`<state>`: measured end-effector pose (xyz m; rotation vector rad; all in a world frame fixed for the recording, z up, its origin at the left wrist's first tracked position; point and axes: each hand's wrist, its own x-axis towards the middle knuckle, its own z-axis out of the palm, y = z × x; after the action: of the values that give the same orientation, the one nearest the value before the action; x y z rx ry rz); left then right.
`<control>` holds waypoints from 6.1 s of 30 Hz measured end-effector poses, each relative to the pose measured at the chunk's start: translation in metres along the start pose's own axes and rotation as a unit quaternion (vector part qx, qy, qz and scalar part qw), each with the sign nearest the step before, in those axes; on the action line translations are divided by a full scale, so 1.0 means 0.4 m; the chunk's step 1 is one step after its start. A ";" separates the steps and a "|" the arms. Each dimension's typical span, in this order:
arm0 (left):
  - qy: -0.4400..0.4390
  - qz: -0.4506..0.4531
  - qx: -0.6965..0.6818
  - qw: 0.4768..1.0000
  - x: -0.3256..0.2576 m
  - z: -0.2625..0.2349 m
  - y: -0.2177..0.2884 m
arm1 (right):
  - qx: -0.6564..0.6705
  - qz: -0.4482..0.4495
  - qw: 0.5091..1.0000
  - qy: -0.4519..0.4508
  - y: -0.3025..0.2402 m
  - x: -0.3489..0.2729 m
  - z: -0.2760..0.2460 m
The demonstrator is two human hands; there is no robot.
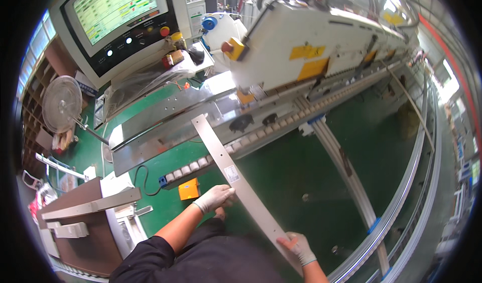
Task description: The person picks up long rectangular panels one at a time from a stack on a table, aligns them with the machine's conveyor intake, and feeds them into the processing machine, occasionally using a handheld controller to press buttons.
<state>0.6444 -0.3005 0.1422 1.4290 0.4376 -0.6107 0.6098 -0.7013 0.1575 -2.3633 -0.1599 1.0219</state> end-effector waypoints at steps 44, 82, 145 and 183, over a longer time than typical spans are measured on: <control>0.242 0.110 -0.053 0.963 0.673 -0.173 0.326 | 0.061 0.049 0.996 0.031 -0.280 0.553 -0.347; 0.829 0.193 -0.264 0.453 -0.558 -0.762 -0.434 | -0.195 -0.511 0.834 -0.067 -0.966 0.796 0.111; 0.282 0.343 -0.618 0.649 -0.393 -0.344 -0.353 | -0.178 -0.194 0.910 0.320 0.012 -0.067 -0.330; 0.229 0.122 -0.238 0.936 0.122 -0.421 0.081 | 0.063 -0.135 0.961 0.232 -0.242 0.161 0.062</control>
<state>0.7155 -0.1388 0.1194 1.1212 0.7084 0.0471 0.6480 -0.5886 0.1542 -2.3117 -0.2240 0.3266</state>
